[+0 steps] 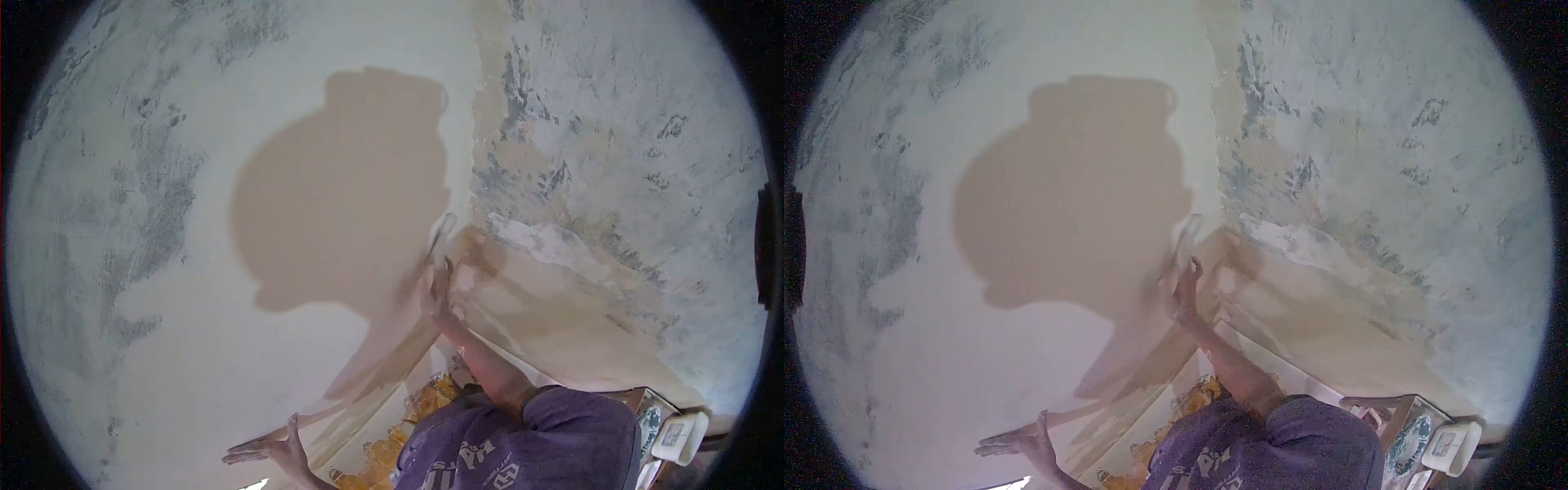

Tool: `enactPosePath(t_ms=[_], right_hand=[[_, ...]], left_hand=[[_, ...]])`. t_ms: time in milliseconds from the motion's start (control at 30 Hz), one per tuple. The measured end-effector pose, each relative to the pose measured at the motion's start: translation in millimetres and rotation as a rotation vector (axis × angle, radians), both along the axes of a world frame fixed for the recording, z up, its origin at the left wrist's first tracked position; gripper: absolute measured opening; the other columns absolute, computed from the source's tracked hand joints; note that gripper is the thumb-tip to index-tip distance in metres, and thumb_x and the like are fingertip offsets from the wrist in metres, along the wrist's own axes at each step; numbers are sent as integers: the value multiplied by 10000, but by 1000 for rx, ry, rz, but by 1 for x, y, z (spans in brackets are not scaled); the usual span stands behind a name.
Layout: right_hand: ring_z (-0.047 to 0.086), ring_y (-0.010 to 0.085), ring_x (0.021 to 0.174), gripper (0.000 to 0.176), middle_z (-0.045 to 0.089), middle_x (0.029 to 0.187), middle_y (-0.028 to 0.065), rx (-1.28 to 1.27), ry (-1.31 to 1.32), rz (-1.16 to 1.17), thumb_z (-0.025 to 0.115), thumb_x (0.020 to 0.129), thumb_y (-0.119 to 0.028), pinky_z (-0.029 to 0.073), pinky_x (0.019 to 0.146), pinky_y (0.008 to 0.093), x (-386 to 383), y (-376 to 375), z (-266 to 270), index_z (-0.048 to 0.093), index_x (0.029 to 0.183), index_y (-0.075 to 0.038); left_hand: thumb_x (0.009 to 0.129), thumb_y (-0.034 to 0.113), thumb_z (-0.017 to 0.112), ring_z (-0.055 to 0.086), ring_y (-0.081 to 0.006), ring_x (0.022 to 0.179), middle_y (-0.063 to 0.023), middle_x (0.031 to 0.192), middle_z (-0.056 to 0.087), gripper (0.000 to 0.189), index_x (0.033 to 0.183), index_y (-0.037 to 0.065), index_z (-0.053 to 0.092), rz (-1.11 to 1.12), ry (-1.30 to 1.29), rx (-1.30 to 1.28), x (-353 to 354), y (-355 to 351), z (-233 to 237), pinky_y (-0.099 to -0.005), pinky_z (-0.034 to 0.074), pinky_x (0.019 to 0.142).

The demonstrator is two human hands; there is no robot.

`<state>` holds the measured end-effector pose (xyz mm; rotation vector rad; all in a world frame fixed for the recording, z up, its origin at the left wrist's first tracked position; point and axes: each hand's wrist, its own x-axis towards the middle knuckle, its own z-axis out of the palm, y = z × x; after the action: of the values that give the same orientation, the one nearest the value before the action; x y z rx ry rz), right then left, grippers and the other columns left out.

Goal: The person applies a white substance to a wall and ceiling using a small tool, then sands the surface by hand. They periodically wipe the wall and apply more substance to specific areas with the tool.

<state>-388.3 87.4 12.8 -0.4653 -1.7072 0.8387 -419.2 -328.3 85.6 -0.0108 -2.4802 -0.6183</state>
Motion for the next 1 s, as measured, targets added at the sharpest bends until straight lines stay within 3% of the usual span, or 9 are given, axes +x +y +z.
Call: enactPosePath(t_ms=[33, 233, 300, 467, 667, 767, 833, 933, 1000], right_hand=[[443, 310, 1268, 676, 504, 1282, 199, 223, -70, -12, 480, 948, -320, 133, 1125, 540, 2, 1, 9, 294, 1441, 102], [468, 315, 1274, 749, 450, 1353, 246, 77, -78, 94, 501, 932, -363, 143, 1118, 507, -1, 36, -11, 249, 1474, 88], [451, 313, 1326, 770, 401, 1437, 275, 66, -55, 69, 502, 927, -384, 134, 1121, 492, 3, 40, 33, 238, 1482, 80], [467, 294, 1326, 773, 404, 1452, 295, 972, -17, 98, 507, 921, -383, 128, 1104, 518, 11, 39, 170, 201, 1520, -3], [461, 320, 1330, 781, 411, 1454, 287, 973, 85, -224, 475, 931, -412, 116, 1099, 526, -13, 85, 310, 168, 1531, -16], [458, 333, 1332, 786, 414, 1455, 283, 898, 140, -247, 459, 936, -426, 109, 1097, 529, -23, 90, 344, 152, 1536, -22], [455, 341, 1333, 789, 417, 1456, 281, 1094, 136, -268, 448, 939, -435, 105, 1096, 532, -21, 84, 352, 141, 1539, -26], [452, 354, 1335, 793, 420, 1457, 277, 1294, 119, -332, 432, 944, -450, 99, 1093, 535, -23, 84, 369, 125, 1544, -32], [450, 362, 1336, 796, 422, 1457, 274, 1169, 144, -353, 421, 947, -459, 95, 1092, 538, -26, 92, 384, 114, 1548, -37]], left_hand=[[631, 561, 846, -216, -404, 1437, -314, 1521, -258, 1477, 1465, -54, -206, 5, 16, -10, 1, 2, 0, -549, -42, 1167], [677, 317, 881, 80, -408, 1444, -359, 1530, -108, 1403, 1424, -122, -223, -138, -240, 217, -7, -18, -15, -450, 106, 1193], [655, 314, 894, 58, -413, 1446, -362, 1528, -108, 1423, 1428, -116, -221, -101, -210, 265, 5, -3, 5, -466, 86, 1192], [652, 555, 835, -236, -433, 1432, -315, 1517, -277, 1431, 1494, -14, -173, -102, 54, -21, -8, -19, -18, -571, -65, 1155], [641, 513, 840, -189, -444, 1432, -349, 1518, -211, 1439, 1473, -47, -192, -355, -585, 430, -33, -51, -40, -548, -59, 1161], [630, 432, 868, -129, -461, 1434, -383, 1508, -168, 1452, 1448, -86, -214, -239, -258, 416, -9, -25, -25, -541, -47, 1161], [654, 651, 781, -264, -460, 1415, -362, 1506, -245, 1447, 1480, -44, -182, -102, 165, 4, -9, -16, -18, -587, -138, 1123], [653, 657, 778, -265, -463, 1413, -364, 1503, -248, 1448, 1480, -45, -182, -78, 190, -51, -11, -16, -27, -591, -139, 1121], [653, 661, 776, -266, -465, 1412, -365, 1502, -250, 1450, 1480, -45, -183, -90, 159, -32, -12, -20, -32, -593, -140, 1119]])
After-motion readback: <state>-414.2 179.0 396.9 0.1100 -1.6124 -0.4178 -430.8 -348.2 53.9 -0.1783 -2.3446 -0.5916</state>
